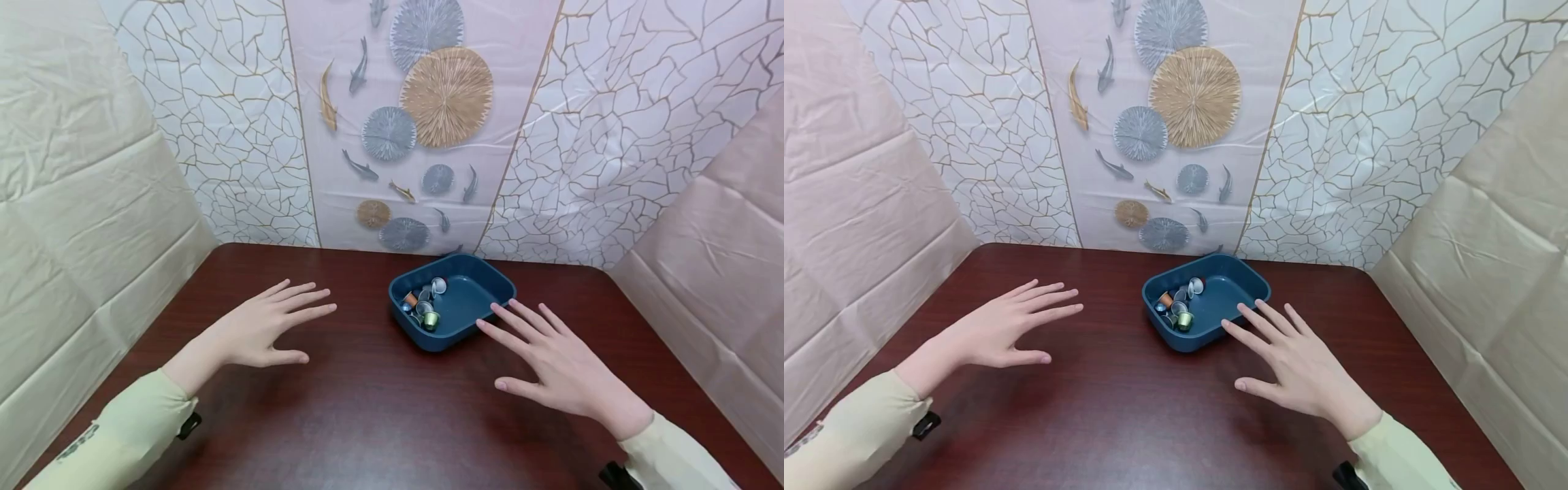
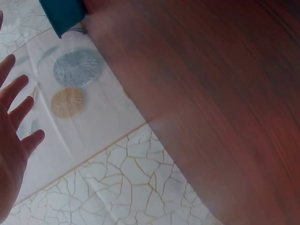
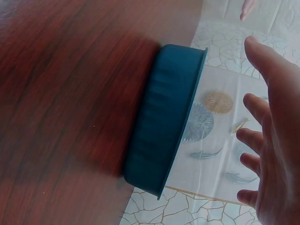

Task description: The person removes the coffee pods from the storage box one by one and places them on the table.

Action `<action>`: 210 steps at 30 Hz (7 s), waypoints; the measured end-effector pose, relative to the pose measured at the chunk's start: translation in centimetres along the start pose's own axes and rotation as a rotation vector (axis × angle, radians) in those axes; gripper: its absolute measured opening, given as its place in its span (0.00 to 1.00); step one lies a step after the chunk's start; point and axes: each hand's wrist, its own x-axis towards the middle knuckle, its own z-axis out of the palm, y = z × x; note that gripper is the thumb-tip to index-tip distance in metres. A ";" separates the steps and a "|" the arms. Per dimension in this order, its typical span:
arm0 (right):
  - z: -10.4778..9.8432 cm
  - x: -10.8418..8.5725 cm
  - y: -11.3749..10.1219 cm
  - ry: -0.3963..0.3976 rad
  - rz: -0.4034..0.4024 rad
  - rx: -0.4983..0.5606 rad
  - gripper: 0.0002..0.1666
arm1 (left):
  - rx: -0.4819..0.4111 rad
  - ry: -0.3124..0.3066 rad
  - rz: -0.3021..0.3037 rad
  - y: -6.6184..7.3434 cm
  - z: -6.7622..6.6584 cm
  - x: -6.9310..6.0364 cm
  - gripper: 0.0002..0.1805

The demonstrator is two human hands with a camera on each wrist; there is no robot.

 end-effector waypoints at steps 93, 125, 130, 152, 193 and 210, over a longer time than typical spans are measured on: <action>1.7 10.8 3.3 -0.099 0.179 0.194 0.43 | -1.213 0.196 -1.081 9.9 7.9 16.0 0.48; 1.3 11.8 2.5 -0.110 0.124 0.200 0.43 | -1.542 0.398 -1.126 11.4 8.3 17.3 0.55; 0.8 12.3 2.5 -0.104 0.127 0.199 0.43 | -1.550 0.406 -1.119 11.5 8.4 17.3 0.55; 0.1 13.7 1.7 -0.172 0.021 0.144 0.43 | -1.529 0.347 -1.065 9.7 7.9 15.1 0.49; 1.4 16.6 1.5 -0.266 -0.337 0.260 0.46 | -1.420 0.148 -1.053 6.8 5.3 8.7 0.36; 2.2 19.1 -0.5 -0.286 -0.418 0.243 0.41 | -1.378 0.074 -1.002 5.1 4.5 5.9 0.33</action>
